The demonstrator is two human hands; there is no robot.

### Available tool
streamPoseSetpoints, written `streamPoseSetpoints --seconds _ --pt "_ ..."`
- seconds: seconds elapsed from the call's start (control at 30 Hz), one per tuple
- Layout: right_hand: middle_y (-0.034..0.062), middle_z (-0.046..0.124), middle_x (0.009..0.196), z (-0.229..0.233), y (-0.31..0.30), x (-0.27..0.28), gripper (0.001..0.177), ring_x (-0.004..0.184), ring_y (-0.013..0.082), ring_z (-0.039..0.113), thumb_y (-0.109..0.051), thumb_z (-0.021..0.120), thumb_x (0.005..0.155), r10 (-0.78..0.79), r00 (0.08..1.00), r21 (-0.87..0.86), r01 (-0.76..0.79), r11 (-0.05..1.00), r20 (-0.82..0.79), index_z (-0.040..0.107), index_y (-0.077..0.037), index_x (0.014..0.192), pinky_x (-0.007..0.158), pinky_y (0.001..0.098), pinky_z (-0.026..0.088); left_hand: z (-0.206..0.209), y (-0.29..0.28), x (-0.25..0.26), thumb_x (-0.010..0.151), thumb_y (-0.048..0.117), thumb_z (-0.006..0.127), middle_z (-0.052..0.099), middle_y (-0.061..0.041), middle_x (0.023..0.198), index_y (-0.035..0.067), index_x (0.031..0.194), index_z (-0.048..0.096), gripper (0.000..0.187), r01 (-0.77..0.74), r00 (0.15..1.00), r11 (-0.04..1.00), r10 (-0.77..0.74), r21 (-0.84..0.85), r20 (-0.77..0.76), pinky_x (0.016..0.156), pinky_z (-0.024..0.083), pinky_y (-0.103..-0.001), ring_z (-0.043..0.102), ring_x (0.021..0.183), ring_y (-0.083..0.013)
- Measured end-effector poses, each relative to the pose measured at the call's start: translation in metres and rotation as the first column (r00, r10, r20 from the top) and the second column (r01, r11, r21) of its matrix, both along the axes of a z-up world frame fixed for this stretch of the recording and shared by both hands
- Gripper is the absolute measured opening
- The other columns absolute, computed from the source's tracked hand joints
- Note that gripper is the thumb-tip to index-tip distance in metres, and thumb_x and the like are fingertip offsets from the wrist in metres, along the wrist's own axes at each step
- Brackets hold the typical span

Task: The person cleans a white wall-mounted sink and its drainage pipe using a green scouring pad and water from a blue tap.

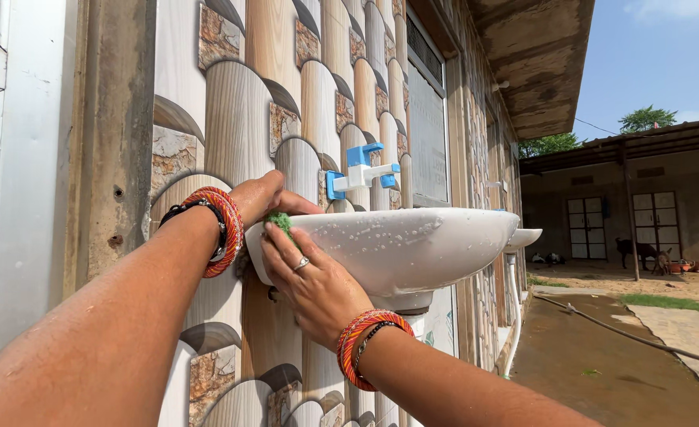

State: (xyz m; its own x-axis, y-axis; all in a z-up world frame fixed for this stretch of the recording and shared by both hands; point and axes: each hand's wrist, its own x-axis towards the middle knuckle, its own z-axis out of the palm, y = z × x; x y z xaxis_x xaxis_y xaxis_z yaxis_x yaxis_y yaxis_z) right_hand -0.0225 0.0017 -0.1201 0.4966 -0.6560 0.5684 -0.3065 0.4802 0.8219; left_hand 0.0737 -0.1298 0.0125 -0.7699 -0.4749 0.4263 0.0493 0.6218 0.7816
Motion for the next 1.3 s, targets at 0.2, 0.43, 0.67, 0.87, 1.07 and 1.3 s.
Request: streamPoseSetpoints --seconds 0.2,0.43,0.67,0.87,1.07,1.3 --pt "0.0148 0.039 0.158 0.001 -0.021 -0.025 0.069 0.147 0.0265 0.031 -0.03 0.055 0.089 0.236 0.972 0.26 -0.233 0.937 0.017 0.042 -0.004 0.151 0.124 0.0445 0.019 0.008 0.016 0.009 0.091 0.03 0.013 0.071 -0.013 0.138 -0.002 0.13 0.069 0.076 0.051 0.983 0.981 -0.016 -0.187 0.184 0.117 0.035 -0.029 0.063 0.132 -0.0232" --pt "0.0167 0.042 0.156 0.002 -0.038 0.01 0.064 0.148 0.0284 0.034 -0.029 0.054 0.089 0.171 0.984 0.09 -0.166 0.982 -0.053 0.043 0.001 0.145 0.124 0.0445 0.019 0.02 0.021 0.001 0.093 0.034 0.013 0.071 -0.02 0.135 -0.005 0.129 0.068 0.077 0.016 0.963 1.0 -0.01 -0.018 0.268 0.113 0.042 -0.034 0.066 0.126 -0.0291" --pt "0.0177 0.044 0.15 0.033 -0.022 0.006 0.068 0.149 0.0283 0.032 -0.031 0.051 0.093 0.088 0.995 0.142 -0.094 0.985 0.045 0.042 0.005 0.15 0.122 0.0474 0.018 0.022 0.012 -0.005 0.095 0.036 0.017 0.07 -0.025 0.135 -0.008 0.128 0.067 0.075 0.08 0.966 0.993 -0.098 0.084 0.238 0.114 0.043 -0.035 0.067 0.128 -0.0314" --pt "0.0137 0.034 0.159 0.007 0.009 0.011 0.069 0.15 0.026 0.024 -0.029 0.051 0.087 0.117 0.991 0.013 -0.119 0.993 0.068 0.04 0.001 0.148 0.123 0.0485 0.013 0.029 0.011 -0.012 0.094 0.039 0.014 0.069 -0.018 0.139 -0.005 0.133 0.067 0.078 0.043 0.941 0.999 -0.029 -0.033 0.337 0.118 0.033 -0.031 0.059 0.136 -0.0256" --pt "0.0145 0.035 0.156 0.003 0.107 -0.009 0.075 0.149 0.0256 0.024 -0.024 0.055 0.078 0.271 0.939 -0.091 -0.257 0.962 0.213 0.04 0.005 0.145 0.121 0.0495 0.013 0.012 0.022 0.0 0.095 0.039 0.015 0.07 -0.011 0.139 0.004 0.129 0.073 0.075 -0.025 0.974 0.994 0.049 -0.11 0.222 0.116 0.034 -0.035 0.061 0.13 -0.0259" --pt "0.0174 0.042 0.151 0.018 -0.001 0.017 0.065 0.147 0.0342 0.028 -0.033 0.047 0.092 -0.046 0.997 0.051 0.043 0.998 0.057 0.047 0.004 0.145 0.121 0.0499 0.015 0.015 0.021 -0.006 0.095 0.039 0.018 0.072 -0.008 0.138 0.006 0.127 0.074 0.073 -0.094 0.975 0.991 0.111 -0.098 0.192 0.12 0.029 -0.033 0.059 0.131 -0.0196"
